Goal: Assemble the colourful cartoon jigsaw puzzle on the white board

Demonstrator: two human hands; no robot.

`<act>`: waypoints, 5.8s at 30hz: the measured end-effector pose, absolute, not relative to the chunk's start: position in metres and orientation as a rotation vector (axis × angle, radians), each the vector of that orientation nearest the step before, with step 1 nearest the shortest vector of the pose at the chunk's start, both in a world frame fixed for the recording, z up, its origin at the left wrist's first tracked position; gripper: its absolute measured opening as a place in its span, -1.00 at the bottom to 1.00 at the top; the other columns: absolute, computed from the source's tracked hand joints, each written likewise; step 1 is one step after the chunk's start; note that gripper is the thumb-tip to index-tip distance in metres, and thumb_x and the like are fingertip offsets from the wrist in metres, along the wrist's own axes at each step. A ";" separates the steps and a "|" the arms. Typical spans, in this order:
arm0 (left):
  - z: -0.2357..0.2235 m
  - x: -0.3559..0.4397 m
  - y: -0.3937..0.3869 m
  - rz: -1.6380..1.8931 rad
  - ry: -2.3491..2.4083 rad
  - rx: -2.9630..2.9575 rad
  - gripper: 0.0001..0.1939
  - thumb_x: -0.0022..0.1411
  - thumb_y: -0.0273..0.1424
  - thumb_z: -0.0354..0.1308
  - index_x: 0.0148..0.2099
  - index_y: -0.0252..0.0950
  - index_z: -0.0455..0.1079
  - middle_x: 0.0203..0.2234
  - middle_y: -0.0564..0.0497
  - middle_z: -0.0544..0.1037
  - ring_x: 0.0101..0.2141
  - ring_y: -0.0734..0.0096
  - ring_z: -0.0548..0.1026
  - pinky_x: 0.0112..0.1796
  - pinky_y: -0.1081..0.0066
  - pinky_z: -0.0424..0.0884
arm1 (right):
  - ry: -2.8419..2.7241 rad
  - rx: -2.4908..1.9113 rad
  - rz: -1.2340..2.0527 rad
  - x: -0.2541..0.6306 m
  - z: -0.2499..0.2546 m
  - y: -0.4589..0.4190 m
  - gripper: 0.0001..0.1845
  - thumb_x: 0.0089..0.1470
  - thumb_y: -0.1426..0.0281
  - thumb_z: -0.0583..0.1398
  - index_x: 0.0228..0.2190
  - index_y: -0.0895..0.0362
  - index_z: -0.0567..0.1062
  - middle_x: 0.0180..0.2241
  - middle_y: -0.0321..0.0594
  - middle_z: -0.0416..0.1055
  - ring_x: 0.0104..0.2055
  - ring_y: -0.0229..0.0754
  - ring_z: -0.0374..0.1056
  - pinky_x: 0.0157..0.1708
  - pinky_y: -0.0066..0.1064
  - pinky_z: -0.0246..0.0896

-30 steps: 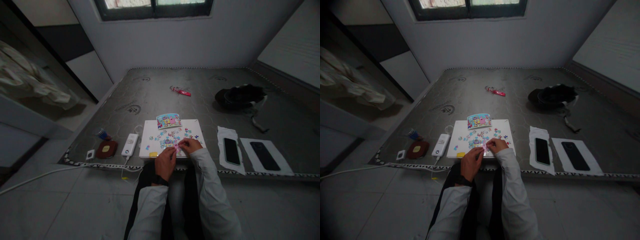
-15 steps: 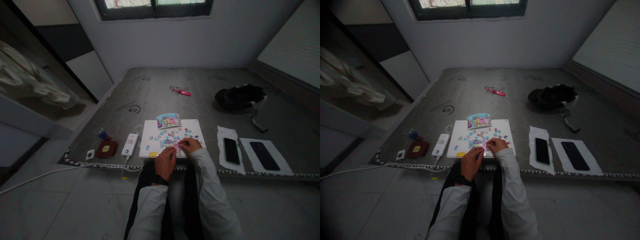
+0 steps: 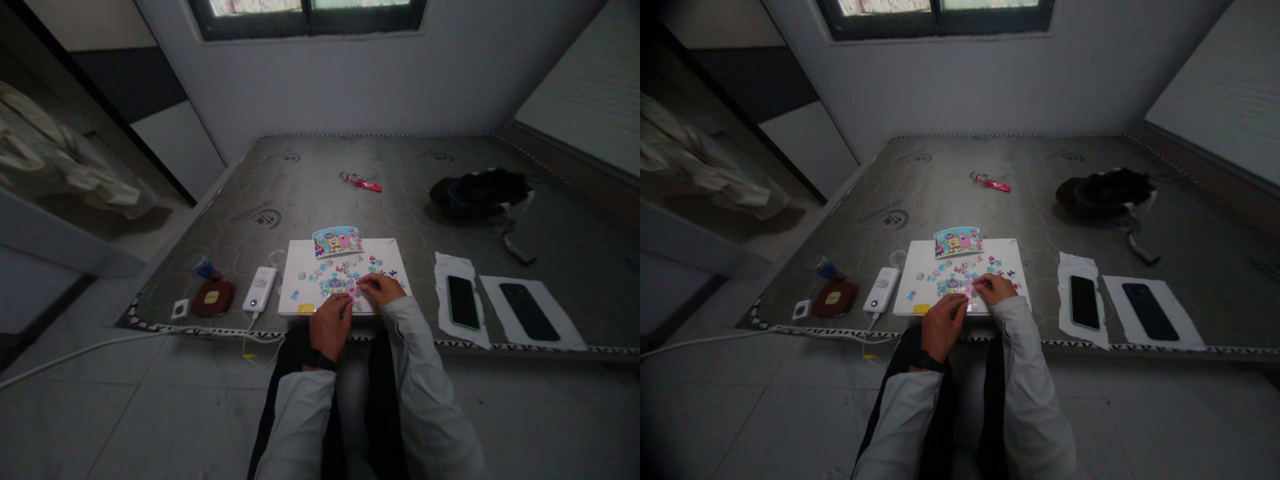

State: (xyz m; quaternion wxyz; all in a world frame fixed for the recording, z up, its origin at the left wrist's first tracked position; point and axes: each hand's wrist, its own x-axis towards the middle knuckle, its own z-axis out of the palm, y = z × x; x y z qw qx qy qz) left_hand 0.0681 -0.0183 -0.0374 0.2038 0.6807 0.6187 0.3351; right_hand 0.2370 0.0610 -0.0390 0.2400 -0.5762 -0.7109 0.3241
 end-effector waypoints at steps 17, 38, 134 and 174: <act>-0.040 0.069 -0.018 0.970 1.705 1.913 -0.80 0.32 -0.42 0.09 -0.09 -0.15 0.52 -0.09 0.07 0.58 -0.11 0.46 0.54 0.00 0.41 0.44 | -1.911 -1.708 0.904 0.238 -0.042 0.058 -0.88 -0.03 0.35 0.26 -0.37 0.08 0.58 -0.48 -0.33 0.54 -0.39 -0.25 0.44 -0.35 -0.47 0.22; -0.040 0.068 -0.019 0.968 1.709 1.900 -0.80 0.32 -0.40 0.09 -0.10 -0.15 0.52 -0.08 0.09 0.58 -0.10 0.44 0.54 -0.02 0.38 0.44 | -1.824 -1.693 0.707 0.238 -0.043 0.059 -0.77 0.03 0.35 0.19 -0.23 0.10 0.52 -0.39 -0.28 0.53 -0.44 -0.27 0.35 -0.36 -0.44 0.19; -0.037 0.069 -0.019 0.966 1.716 1.918 -0.80 0.32 -0.41 0.09 -0.10 -0.15 0.52 -0.09 0.07 0.59 -0.11 0.44 0.54 -0.02 0.39 0.45 | -1.948 -1.723 0.571 0.247 -0.038 0.062 -0.81 -0.03 0.34 0.27 -0.32 0.08 0.63 -0.41 -0.24 0.50 -0.36 -0.20 0.38 -0.29 -0.40 0.23; -0.023 0.077 -0.021 0.483 1.901 2.045 -0.61 0.42 -0.32 -0.12 0.19 0.01 0.36 0.19 0.10 0.40 -0.11 0.38 0.56 -0.14 0.35 0.52 | -2.132 -1.669 0.567 0.234 -0.044 0.061 -0.72 -0.15 0.37 0.39 -0.29 0.03 0.58 -0.36 -0.30 0.51 -0.24 -0.17 0.40 -0.19 -0.35 0.20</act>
